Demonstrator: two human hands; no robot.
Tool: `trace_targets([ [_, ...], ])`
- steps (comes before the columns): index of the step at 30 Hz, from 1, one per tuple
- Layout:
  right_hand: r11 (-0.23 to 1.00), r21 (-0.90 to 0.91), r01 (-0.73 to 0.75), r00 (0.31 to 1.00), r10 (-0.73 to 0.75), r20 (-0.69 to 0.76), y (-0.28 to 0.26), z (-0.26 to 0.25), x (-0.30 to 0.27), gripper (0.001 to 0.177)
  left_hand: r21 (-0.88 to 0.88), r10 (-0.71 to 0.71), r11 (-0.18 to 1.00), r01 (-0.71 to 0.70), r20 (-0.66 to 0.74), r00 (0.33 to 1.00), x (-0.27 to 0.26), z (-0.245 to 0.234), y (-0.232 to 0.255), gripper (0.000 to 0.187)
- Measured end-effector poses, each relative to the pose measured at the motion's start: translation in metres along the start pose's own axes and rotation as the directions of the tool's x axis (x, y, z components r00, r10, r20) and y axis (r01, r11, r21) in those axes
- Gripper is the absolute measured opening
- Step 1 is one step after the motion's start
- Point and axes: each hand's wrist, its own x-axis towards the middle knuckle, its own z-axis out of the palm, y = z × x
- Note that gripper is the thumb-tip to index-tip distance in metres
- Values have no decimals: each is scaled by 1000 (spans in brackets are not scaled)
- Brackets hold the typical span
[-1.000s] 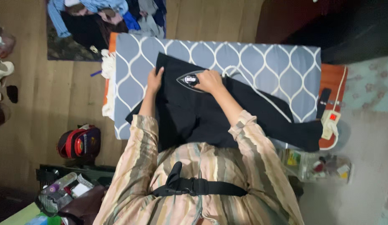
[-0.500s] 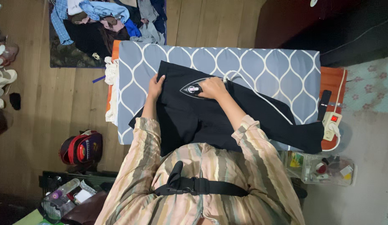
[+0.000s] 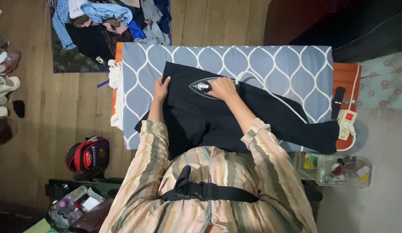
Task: The person irons black pants on an ironing board using an iron, moving the iron across the fabric and adjusting the position of the pants by hand.
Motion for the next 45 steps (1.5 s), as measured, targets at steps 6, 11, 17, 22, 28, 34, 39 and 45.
trace_targets([
  [6,943,140,-301,940,318,-121,5,3,-7,46,14,16,1000,-17,17,1000,5,-1,-1,32],
  [11,934,86,-347,925,356,-132,26,-19,-41,51,6,-6,1000,6,5,1000,8,1,0,31],
  [17,881,43,-471,881,472,-36,80,-34,-97,52,1,12,1000,-12,17,1000,7,0,1,32],
  [22,865,-8,-501,864,500,-55,123,-47,-146,58,16,70,997,-70,18,997,5,1,1,33],
  [28,825,-25,-565,825,565,10,150,-56,-170,57,86,70,994,-72,31,997,-11,1,17,40],
  [34,896,-132,-423,906,422,-42,131,-88,-151,53,512,-48,859,1,79,996,-40,-24,43,54],
  [39,931,152,-332,942,337,-7,58,-107,-108,52,487,24,871,-59,76,997,-48,-23,20,48],
  [45,938,230,-259,966,250,69,-33,-62,-44,47,146,-25,989,35,-64,998,-49,-16,2,30],
])
